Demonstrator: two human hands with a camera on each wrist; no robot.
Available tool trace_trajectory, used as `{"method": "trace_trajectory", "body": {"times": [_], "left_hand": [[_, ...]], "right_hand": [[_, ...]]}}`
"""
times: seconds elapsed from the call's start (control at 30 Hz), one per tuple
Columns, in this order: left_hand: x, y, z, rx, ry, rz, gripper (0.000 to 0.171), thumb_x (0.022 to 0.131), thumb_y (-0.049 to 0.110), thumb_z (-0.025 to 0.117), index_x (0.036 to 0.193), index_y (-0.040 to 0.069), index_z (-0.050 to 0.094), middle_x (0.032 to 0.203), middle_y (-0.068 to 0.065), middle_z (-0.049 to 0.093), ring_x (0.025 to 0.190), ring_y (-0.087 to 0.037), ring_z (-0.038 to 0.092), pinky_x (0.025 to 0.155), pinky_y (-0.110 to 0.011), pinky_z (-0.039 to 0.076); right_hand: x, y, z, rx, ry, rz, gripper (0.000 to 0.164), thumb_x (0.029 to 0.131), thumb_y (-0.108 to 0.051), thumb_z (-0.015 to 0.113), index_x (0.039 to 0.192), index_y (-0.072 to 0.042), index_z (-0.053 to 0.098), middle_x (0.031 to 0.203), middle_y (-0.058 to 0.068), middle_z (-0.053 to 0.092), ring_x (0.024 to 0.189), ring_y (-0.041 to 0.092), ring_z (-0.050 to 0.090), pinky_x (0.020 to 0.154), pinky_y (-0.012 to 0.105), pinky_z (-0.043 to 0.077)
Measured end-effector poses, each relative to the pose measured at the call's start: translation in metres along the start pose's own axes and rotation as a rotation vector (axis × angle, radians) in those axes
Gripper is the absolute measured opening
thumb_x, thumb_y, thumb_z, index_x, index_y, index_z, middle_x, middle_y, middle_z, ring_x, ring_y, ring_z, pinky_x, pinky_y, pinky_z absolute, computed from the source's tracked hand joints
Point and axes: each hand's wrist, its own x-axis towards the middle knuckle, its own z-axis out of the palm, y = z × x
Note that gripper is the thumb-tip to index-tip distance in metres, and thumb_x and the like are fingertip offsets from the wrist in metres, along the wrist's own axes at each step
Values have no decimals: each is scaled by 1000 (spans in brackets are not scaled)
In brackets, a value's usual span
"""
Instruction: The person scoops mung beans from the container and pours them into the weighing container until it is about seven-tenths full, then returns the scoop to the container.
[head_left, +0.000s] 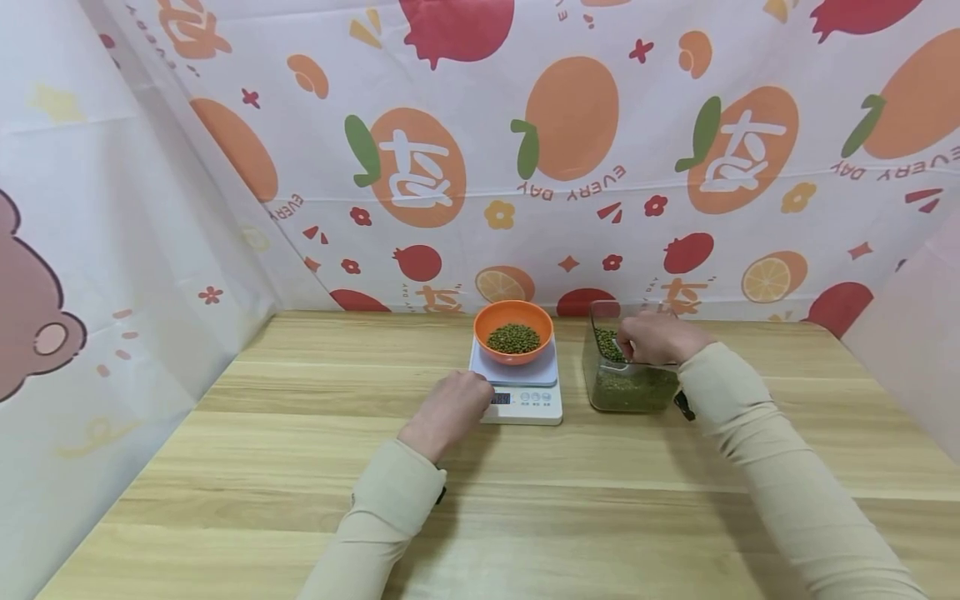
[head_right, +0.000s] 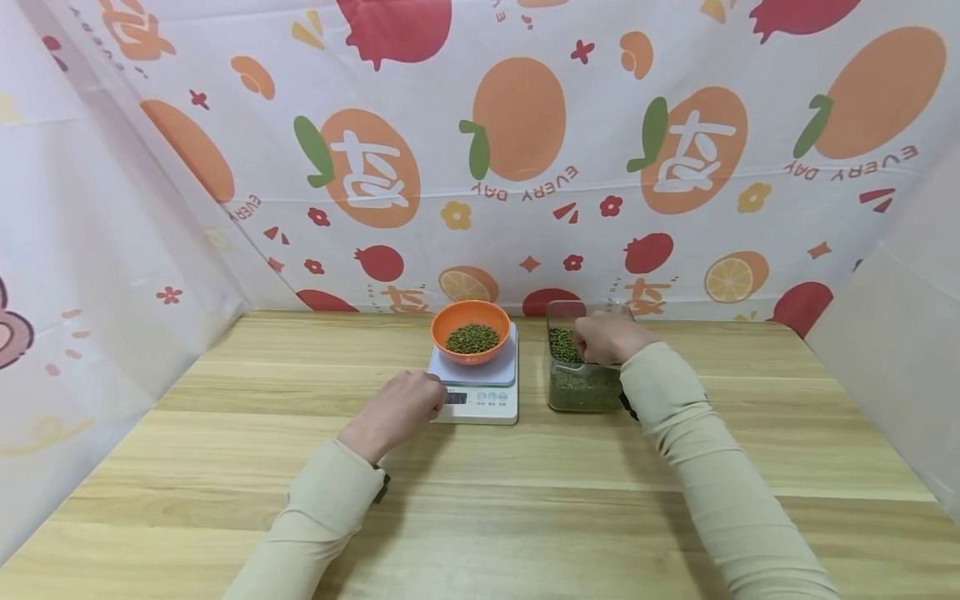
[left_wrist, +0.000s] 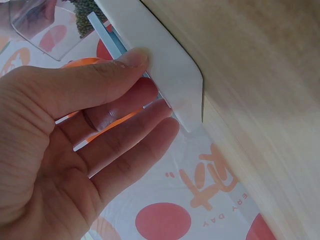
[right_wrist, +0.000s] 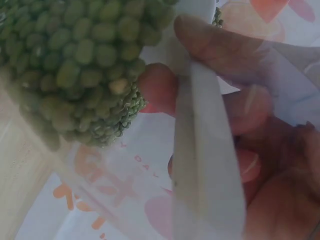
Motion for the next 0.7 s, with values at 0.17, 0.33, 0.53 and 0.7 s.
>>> {"method": "trace_trajectory", "body": {"times": [0.17, 0.33, 0.53, 0.7], "left_hand": [[0, 0, 0, -4, 15, 8, 18, 70, -10, 59, 62, 6, 58, 56, -4, 55, 46, -13, 40, 43, -29, 42], [0, 0, 0, 9, 20, 9, 18, 70, -10, 59, 61, 6, 58, 56, -4, 55, 46, -13, 40, 42, -29, 43], [1, 0, 1, 16, -15, -13, 15, 72, -8, 60, 65, 6, 62, 58, -4, 57, 47, -12, 41, 44, -28, 42], [0, 0, 0, 7, -27, -20, 16, 72, -8, 60, 65, 6, 62, 58, -3, 56, 47, -13, 41, 45, -28, 41]], "right_hand": [[0, 0, -1, 8, -6, -7, 24, 72, 7, 50, 68, -15, 60, 70, -3, 54, 63, 16, 45, 55, 33, 40], [-3, 2, -1, 23, 15, -38, 22, 72, 5, 51, 67, -15, 59, 69, -4, 54, 62, 15, 44, 59, 36, 40], [-4, 7, 0, 85, 42, -99, 22, 72, 5, 51, 67, -16, 58, 68, -4, 53, 60, 14, 44, 54, 31, 40], [-4, 9, 3, 66, 44, -94, 18, 74, 1, 57, 68, -16, 59, 68, -5, 54, 60, 12, 44, 56, 32, 40]]}}
